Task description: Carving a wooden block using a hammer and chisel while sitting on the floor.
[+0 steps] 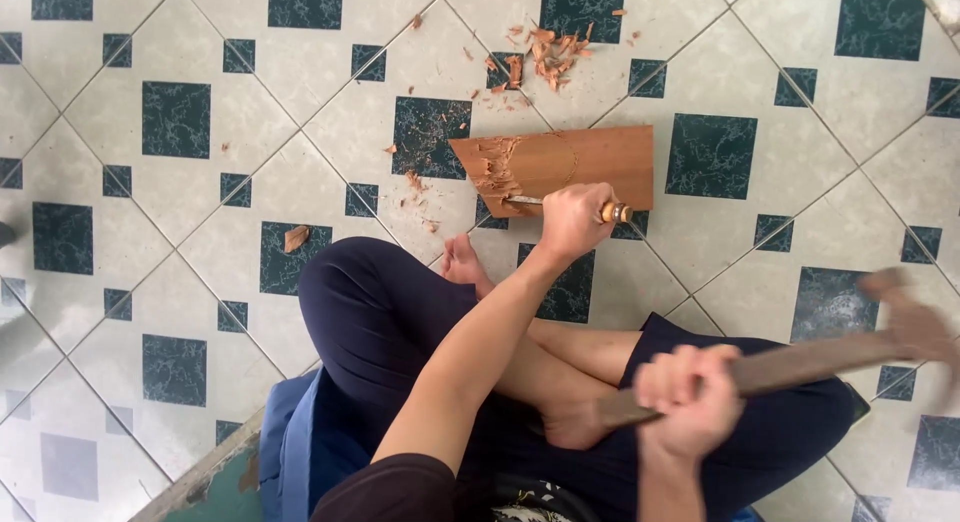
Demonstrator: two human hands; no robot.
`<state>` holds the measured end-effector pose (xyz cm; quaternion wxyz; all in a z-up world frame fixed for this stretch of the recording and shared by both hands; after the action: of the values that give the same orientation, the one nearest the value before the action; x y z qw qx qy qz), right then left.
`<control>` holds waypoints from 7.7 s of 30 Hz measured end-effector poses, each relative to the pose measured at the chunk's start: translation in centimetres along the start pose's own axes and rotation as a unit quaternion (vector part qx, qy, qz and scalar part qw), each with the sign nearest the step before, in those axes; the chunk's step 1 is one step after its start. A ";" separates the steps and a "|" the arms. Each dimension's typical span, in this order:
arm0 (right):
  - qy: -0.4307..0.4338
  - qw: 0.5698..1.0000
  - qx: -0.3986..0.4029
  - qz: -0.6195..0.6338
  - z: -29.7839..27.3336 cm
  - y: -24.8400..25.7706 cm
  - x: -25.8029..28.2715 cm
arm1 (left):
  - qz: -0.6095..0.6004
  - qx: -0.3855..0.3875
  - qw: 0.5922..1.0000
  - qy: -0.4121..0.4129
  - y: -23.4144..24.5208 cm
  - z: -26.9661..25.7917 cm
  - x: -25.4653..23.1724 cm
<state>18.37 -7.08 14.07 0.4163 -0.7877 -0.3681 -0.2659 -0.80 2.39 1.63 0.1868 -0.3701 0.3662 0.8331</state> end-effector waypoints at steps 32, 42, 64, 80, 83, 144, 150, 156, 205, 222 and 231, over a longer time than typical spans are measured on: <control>0.149 0.885 -0.012 -0.441 23.3 -2.3 -10.5 | 0.017 -0.017 0.998 -0.064 -2.4 -2.1 -0.5; 0.136 0.915 0.018 -0.380 19.9 -5.6 -8.9 | -0.288 -0.240 0.894 0.246 7.7 7.3 2.5; 0.126 0.921 0.018 -0.369 19.5 -5.8 -8.6 | -0.273 -0.133 0.924 0.230 5.2 5.2 3.5; 0.128 0.924 0.024 -0.359 19.8 -5.5 -8.7 | -0.256 -0.066 0.957 0.116 5.1 5.4 1.0; 0.131 0.922 0.028 -0.363 20.3 -5.0 -9.0 | -0.255 0.007 0.964 0.069 4.7 4.4 -0.7; -0.165 0.986 0.005 0.006 1.5 4.5 -5.1 | -0.009 0.094 0.991 -0.092 -1.0 -0.8 0.5; -0.076 0.996 0.047 -0.022 5.1 5.4 -2.4 | 0.009 0.111 0.990 -0.083 -3.3 -2.8 2.4; -0.053 0.996 0.050 -0.050 5.8 4.6 -3.9 | -0.007 0.099 0.994 -0.054 -2.1 -1.9 1.1; -0.015 0.999 0.051 -0.007 -1.7 0.5 0.4 | -0.027 0.086 0.993 -0.082 -0.3 -1.4 -0.5; -0.239 0.966 0.055 -0.082 -1.4 2.6 -5.0 | -0.027 0.090 0.993 -0.077 0.3 -1.0 0.7; 0.036 0.998 0.039 0.044 -1.2 0.6 0.7 | -0.022 0.087 0.994 -0.067 0.4 -0.7 0.9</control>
<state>19.14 -8.07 14.95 0.4715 -0.7760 -0.3278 -0.2609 -1.25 1.62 0.79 0.2605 -0.3037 0.4158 0.8167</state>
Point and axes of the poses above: each hand's wrist, its own z-axis towards the middle knuckle, its own y-axis out of the back of the hand, x = y × z, the point moved 3 cm from there along z, towards the middle knuckle, and after that the axes turned 11 degrees about -x, right-handed, at the moved point
